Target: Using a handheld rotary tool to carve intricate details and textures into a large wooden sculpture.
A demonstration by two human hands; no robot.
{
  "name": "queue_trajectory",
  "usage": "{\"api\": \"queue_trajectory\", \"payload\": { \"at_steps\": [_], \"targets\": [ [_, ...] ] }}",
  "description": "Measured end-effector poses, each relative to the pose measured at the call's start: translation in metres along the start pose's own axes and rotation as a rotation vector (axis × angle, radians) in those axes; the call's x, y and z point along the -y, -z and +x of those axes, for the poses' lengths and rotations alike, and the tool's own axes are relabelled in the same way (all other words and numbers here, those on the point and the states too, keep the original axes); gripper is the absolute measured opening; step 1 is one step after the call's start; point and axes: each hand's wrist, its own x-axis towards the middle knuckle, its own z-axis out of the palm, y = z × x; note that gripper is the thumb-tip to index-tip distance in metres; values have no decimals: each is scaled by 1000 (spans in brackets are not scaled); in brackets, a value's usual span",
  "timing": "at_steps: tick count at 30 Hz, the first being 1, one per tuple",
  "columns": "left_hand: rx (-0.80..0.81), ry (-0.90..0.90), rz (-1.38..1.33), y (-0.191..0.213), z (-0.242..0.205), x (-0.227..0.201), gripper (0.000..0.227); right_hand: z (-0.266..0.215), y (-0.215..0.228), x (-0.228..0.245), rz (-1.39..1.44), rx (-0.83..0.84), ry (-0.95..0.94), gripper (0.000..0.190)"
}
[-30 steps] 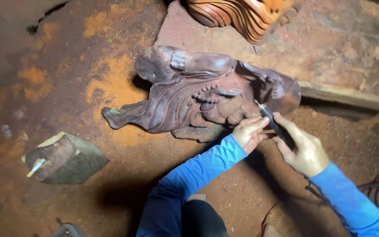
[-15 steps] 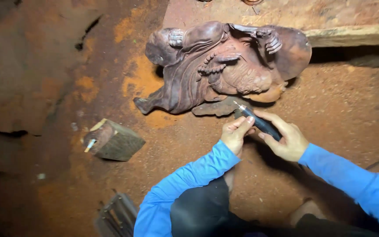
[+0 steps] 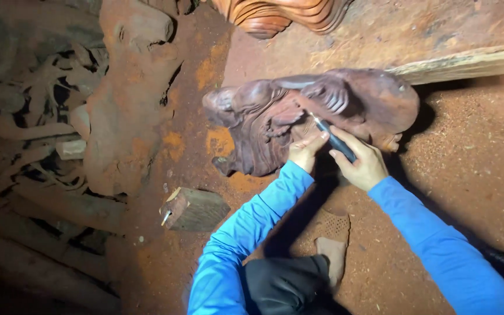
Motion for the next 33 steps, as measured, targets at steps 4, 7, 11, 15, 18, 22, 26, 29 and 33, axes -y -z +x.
{"api": "queue_trajectory", "payload": {
  "at_steps": [4,7,11,15,18,22,26,29,33],
  "targets": [
    [-132,-25,-120,4,33,12,24,26,1,-4,15,119,-177,54],
    [-175,-10,-169,-1,27,-4,24,35,-6,-15,-44,201,-291,49],
    [-184,1,-160,-10,21,-16,23,34,-14,-30,-42,228,-320,46],
    [-207,52,-236,-13,20,-22,20,37,-19,-37,-28,159,-214,41],
    [-173,109,-252,-13,15,-29,20,38,-22,-44,-15,128,-134,37],
    [-140,152,-267,-3,18,-21,20,38,-20,-36,-2,97,-40,36],
    [-137,167,-252,1,20,-18,18,36,-20,-31,-13,106,-21,37],
    [-124,162,-249,-5,15,-30,16,39,-21,-21,5,88,-78,36],
    [-112,177,-233,-8,15,-35,17,42,-17,-12,-15,101,-146,37]
  ]
}}
